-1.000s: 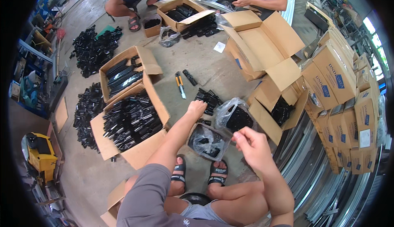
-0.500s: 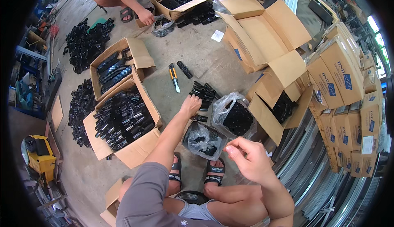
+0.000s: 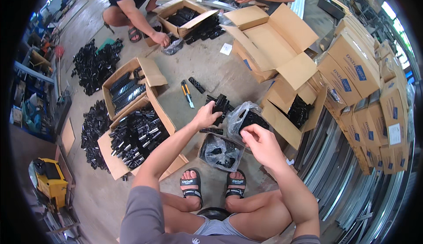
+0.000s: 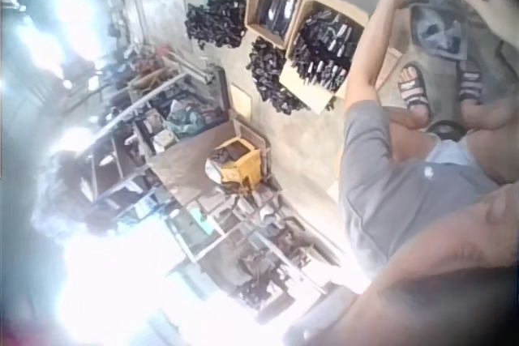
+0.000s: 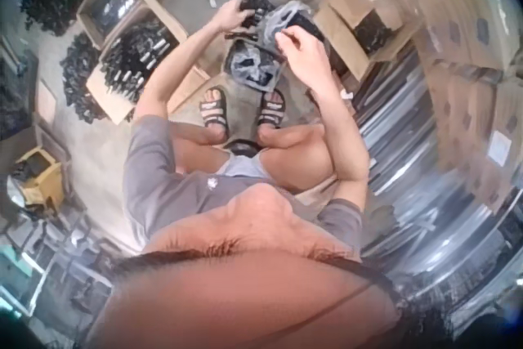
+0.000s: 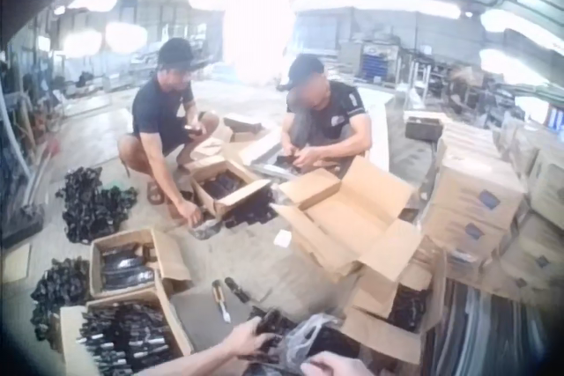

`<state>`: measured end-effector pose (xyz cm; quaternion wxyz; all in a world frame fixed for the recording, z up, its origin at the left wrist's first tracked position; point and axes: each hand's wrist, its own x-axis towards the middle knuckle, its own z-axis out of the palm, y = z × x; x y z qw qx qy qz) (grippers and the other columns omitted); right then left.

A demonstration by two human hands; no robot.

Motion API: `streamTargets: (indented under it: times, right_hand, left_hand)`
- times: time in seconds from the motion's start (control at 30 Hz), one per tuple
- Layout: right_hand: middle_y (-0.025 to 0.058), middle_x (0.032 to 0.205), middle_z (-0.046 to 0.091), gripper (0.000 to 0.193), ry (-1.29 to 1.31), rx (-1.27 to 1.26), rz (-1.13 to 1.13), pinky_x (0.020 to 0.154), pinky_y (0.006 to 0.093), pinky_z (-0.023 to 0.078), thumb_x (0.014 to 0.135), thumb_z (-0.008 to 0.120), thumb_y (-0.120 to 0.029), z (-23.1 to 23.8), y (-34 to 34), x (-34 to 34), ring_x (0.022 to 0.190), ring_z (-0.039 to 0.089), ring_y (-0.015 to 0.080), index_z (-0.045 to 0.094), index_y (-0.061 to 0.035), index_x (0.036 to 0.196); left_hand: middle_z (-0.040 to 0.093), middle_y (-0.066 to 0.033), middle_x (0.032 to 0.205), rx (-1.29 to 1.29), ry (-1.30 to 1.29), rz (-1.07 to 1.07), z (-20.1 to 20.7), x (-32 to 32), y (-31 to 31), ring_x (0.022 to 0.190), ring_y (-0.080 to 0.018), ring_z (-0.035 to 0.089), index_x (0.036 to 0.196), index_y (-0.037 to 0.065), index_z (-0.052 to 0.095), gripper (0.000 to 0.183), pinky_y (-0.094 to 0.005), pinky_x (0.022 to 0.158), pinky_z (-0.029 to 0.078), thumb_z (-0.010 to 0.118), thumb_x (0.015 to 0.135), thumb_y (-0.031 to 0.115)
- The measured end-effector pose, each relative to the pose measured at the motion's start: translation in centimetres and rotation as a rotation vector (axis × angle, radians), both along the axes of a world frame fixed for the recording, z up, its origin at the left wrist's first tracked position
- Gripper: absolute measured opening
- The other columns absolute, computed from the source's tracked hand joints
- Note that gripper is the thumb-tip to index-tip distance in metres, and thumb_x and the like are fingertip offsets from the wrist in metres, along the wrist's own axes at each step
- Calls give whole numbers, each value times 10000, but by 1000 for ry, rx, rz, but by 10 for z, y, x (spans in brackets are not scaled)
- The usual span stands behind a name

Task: The person takes black plastic components from a plastic bag inside a cardboard box and places them into a separate cardboard box by hand.

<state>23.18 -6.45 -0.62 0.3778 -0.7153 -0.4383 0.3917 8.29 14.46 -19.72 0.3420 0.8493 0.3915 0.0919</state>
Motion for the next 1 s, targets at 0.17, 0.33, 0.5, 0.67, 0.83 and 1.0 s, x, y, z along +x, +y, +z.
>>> streamTargets:
  times: [0.17,0.33,0.5,0.67,0.83,1.0]
  right_hand:
    - [165,981,743,525,94,79,-159,787,349,544,943,655,-433,-34,11,-9,864,719,212,669,44,1162]
    - [158,847,744,439,131,71,-34,704,369,523,935,659,-425,-11,14,-25,768,710,220,737,1,1006]
    - [57,864,723,331,332,-26,-139,652,321,537,983,617,-349,26,2,-38,754,668,128,717,-36,1025]
    - [42,1073,683,391,721,-92,-3,736,321,540,1024,559,-423,58,-13,-44,945,650,140,628,-81,1201]
    - [46,1168,655,344,927,-21,171,874,434,576,1025,591,-320,55,-24,-39,1030,653,191,587,-82,1274]
    - [42,1178,653,359,953,1,168,879,434,577,1000,632,-321,65,-32,-41,1023,655,193,588,-89,1270]
  left_hand:
    - [685,-22,1005,-837,-514,-38,125,-2,-66,901,-82,636,1164,10,594,264,-270,790,530,687,921,55]
    - [704,-35,996,-713,-462,34,185,-34,-111,892,-98,654,1136,3,650,306,-275,806,538,767,858,56]
    - [715,-47,1031,-872,-482,206,223,-74,-131,916,-104,659,1179,30,646,339,-281,822,526,772,868,73]
    - [695,-30,995,-859,-626,225,243,-100,-146,859,-94,637,1276,86,536,390,-257,738,498,699,923,48]
    - [685,-20,982,-896,-637,134,242,-112,-146,840,-86,626,1235,101,490,351,-235,712,482,687,945,87]
    - [693,-25,1003,-1037,-763,187,233,-114,-144,881,-116,651,1240,83,529,284,-275,790,522,643,981,107]
